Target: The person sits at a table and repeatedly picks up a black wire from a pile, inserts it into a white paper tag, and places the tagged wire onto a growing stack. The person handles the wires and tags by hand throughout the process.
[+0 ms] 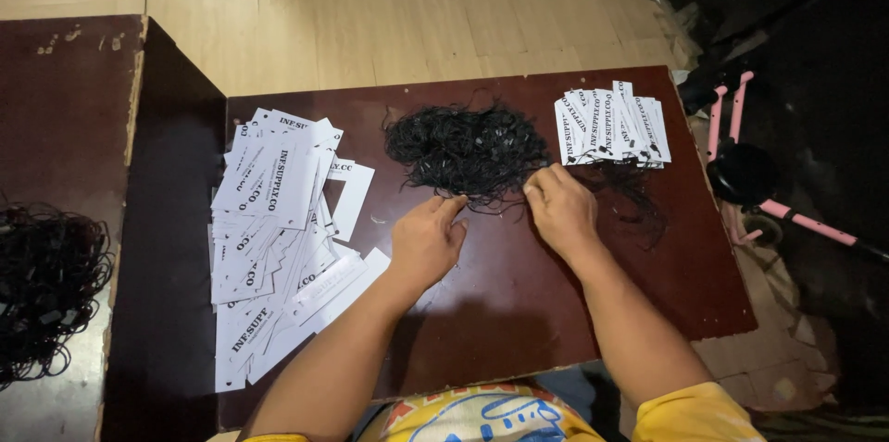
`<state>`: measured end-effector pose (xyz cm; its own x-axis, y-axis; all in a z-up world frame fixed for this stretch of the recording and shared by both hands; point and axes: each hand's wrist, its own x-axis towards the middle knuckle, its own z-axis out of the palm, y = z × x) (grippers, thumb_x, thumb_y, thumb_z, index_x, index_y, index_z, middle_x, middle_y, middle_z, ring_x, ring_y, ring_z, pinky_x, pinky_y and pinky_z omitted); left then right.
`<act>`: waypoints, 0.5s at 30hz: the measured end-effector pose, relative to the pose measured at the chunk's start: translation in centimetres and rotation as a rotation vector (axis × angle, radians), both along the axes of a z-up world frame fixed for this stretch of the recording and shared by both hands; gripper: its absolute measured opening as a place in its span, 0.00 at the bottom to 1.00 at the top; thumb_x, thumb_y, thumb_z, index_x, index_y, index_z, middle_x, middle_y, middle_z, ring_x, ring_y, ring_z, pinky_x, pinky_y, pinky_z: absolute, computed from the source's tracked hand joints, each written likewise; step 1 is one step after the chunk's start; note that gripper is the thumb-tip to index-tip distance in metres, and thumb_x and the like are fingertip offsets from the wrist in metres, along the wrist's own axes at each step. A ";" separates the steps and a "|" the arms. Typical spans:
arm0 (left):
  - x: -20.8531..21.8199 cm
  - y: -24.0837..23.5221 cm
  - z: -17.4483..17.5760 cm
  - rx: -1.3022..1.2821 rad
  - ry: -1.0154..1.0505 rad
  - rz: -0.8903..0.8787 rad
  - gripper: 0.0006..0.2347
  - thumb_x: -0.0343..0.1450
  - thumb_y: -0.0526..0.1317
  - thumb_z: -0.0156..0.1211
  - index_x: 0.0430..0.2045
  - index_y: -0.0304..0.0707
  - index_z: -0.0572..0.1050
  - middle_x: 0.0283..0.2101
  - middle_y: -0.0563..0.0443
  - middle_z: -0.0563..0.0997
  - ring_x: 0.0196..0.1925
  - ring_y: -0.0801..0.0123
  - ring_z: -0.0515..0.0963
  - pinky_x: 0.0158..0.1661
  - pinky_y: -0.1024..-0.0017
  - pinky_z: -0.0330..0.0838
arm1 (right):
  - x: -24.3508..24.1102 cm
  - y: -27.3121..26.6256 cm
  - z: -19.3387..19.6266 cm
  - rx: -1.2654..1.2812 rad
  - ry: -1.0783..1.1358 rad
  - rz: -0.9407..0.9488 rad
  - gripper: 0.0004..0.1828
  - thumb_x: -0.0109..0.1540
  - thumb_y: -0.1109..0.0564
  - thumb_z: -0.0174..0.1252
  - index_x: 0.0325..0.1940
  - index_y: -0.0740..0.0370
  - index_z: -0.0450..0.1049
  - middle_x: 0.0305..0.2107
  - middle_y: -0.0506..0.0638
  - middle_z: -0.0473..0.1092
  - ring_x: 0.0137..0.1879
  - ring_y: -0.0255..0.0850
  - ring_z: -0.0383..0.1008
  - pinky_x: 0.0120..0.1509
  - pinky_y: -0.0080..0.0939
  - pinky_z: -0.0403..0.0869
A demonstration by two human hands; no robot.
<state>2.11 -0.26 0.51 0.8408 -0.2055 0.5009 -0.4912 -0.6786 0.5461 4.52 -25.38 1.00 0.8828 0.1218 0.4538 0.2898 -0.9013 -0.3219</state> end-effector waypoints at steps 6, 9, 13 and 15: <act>0.0 0.0 -0.2 0.005 0.001 -0.001 0.12 0.64 0.39 0.66 0.41 0.46 0.81 0.25 0.51 0.77 0.30 0.55 0.82 0.32 0.65 0.76 | -0.2 -0.3 1.1 0.333 0.151 -0.047 0.03 0.65 0.56 0.60 0.36 0.52 0.76 0.26 0.48 0.74 0.37 0.50 0.79 0.43 0.47 0.76; 0.1 0.0 -0.4 0.003 0.004 -0.002 0.12 0.64 0.40 0.65 0.41 0.46 0.81 0.26 0.51 0.77 0.30 0.54 0.82 0.32 0.65 0.76 | -0.3 0.5 1.6 0.506 0.221 -0.054 0.03 0.65 0.59 0.59 0.36 0.55 0.77 0.24 0.49 0.76 0.32 0.44 0.80 0.40 0.44 0.76; 0.1 -0.1 -0.7 0.018 -0.001 0.005 0.12 0.65 0.40 0.65 0.42 0.47 0.80 0.27 0.52 0.77 0.31 0.55 0.82 0.33 0.65 0.76 | -0.6 1.6 1.9 0.898 0.365 0.058 0.08 0.65 0.65 0.57 0.47 0.64 0.78 0.35 0.56 0.80 0.35 0.37 0.81 0.41 0.36 0.78; 0.0 0.0 -0.2 0.011 0.003 0.003 0.11 0.65 0.40 0.65 0.41 0.47 0.80 0.27 0.51 0.77 0.30 0.54 0.82 0.33 0.65 0.76 | -0.2 1.4 1.6 0.868 0.330 0.109 0.12 0.64 0.67 0.56 0.48 0.63 0.80 0.37 0.56 0.81 0.36 0.38 0.81 0.41 0.35 0.78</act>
<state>2.11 -0.28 0.32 0.8430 -0.2088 0.4957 -0.4875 -0.6860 0.5401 4.33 -24.00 2.58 0.9868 -0.0525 0.1531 0.1326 -0.2801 -0.9508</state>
